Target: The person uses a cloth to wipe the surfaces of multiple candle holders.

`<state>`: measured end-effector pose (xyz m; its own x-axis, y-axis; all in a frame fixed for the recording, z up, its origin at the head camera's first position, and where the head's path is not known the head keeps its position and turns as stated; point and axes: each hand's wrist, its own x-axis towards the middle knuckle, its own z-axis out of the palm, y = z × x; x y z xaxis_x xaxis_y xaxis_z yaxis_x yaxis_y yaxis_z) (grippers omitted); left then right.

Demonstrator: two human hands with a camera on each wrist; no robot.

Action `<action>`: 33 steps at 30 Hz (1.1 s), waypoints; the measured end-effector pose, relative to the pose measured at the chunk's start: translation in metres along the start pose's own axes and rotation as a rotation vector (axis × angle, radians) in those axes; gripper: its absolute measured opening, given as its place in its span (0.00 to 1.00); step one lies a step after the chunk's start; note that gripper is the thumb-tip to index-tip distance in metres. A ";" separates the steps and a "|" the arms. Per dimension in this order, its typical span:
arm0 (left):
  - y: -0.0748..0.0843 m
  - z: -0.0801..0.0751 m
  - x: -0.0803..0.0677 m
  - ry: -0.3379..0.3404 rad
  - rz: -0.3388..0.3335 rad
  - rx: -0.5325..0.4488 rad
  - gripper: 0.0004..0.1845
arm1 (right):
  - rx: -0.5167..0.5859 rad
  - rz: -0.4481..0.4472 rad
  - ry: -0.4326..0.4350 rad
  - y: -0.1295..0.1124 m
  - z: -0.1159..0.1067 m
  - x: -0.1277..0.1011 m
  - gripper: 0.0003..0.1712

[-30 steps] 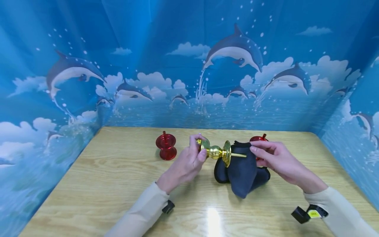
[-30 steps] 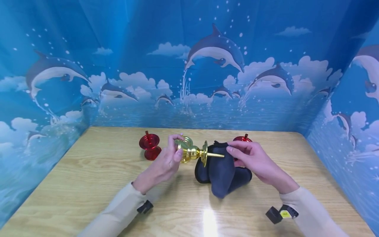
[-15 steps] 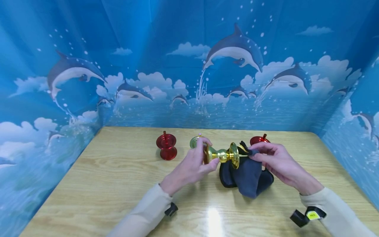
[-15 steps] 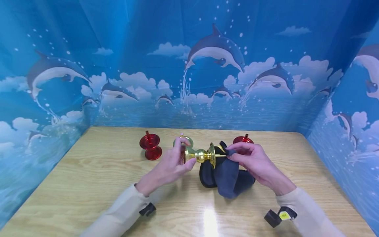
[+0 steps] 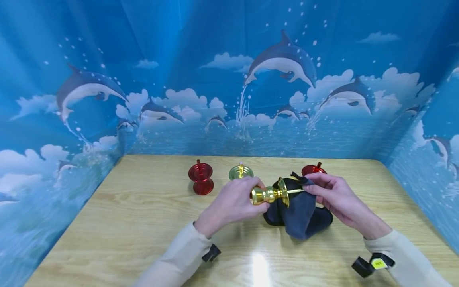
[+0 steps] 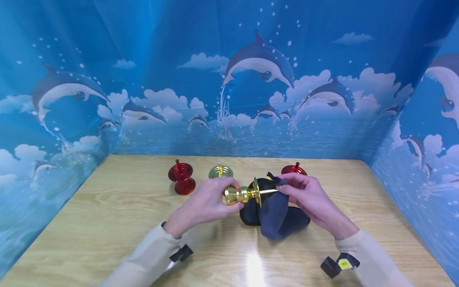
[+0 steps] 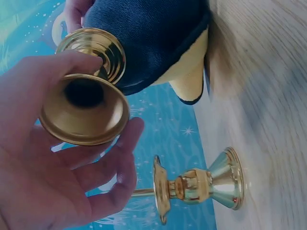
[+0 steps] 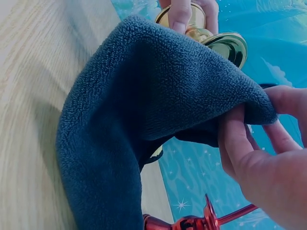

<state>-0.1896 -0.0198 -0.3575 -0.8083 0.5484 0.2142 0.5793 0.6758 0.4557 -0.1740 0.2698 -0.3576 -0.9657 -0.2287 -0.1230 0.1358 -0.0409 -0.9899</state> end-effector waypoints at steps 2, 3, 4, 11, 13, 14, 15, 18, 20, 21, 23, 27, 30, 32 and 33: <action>0.002 0.000 0.000 0.004 -0.001 0.025 0.19 | 0.013 0.016 0.021 0.000 -0.001 -0.001 0.12; 0.003 0.001 0.000 0.006 0.003 0.043 0.19 | 0.018 0.022 0.028 0.001 -0.001 -0.002 0.12; 0.003 0.001 0.000 0.008 0.007 0.059 0.20 | 0.020 0.024 0.034 0.001 -0.002 -0.003 0.12; 0.005 0.008 -0.001 0.037 0.078 0.118 0.23 | -0.087 -0.018 0.114 0.002 -0.005 -0.010 0.10; 0.005 0.010 -0.001 0.051 0.114 0.118 0.24 | -0.117 -0.021 0.141 0.001 -0.005 -0.012 0.10; 0.004 0.012 -0.001 0.056 0.131 0.111 0.24 | -0.127 -0.023 0.148 0.000 -0.005 -0.013 0.10; 0.004 0.013 -0.001 0.062 0.147 0.105 0.24 | -0.132 -0.025 0.151 0.000 -0.005 -0.014 0.10; 0.004 0.016 -0.001 0.079 0.187 0.080 0.24 | -0.121 -0.035 0.145 -0.001 -0.004 -0.016 0.10; 0.004 0.018 0.000 0.092 0.208 0.074 0.24 | -0.113 -0.039 0.144 -0.001 -0.004 -0.017 0.10; 0.005 0.019 0.001 0.098 0.215 0.075 0.24 | -0.108 -0.040 0.146 -0.001 -0.004 -0.017 0.10; 0.006 0.021 0.001 0.108 0.223 0.080 0.24 | -0.097 -0.042 0.146 -0.002 -0.004 -0.018 0.10; 0.007 0.024 0.002 0.124 0.200 0.093 0.24 | -0.082 -0.049 0.136 -0.002 -0.003 -0.018 0.10; 0.009 0.029 0.004 0.147 0.177 0.093 0.24 | -0.079 -0.054 0.133 -0.002 -0.001 -0.019 0.10; 0.010 0.033 0.004 0.165 0.159 0.091 0.23 | -0.084 -0.053 0.137 -0.003 0.001 -0.019 0.10; 0.010 0.035 0.005 0.173 0.151 0.088 0.23 | -0.087 -0.055 0.138 -0.003 0.002 -0.019 0.10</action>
<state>-0.1839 0.0073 -0.3820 -0.7137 0.5587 0.4224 0.6954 0.6372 0.3322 -0.1560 0.2725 -0.3519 -0.9932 -0.0924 -0.0714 0.0682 0.0365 -0.9970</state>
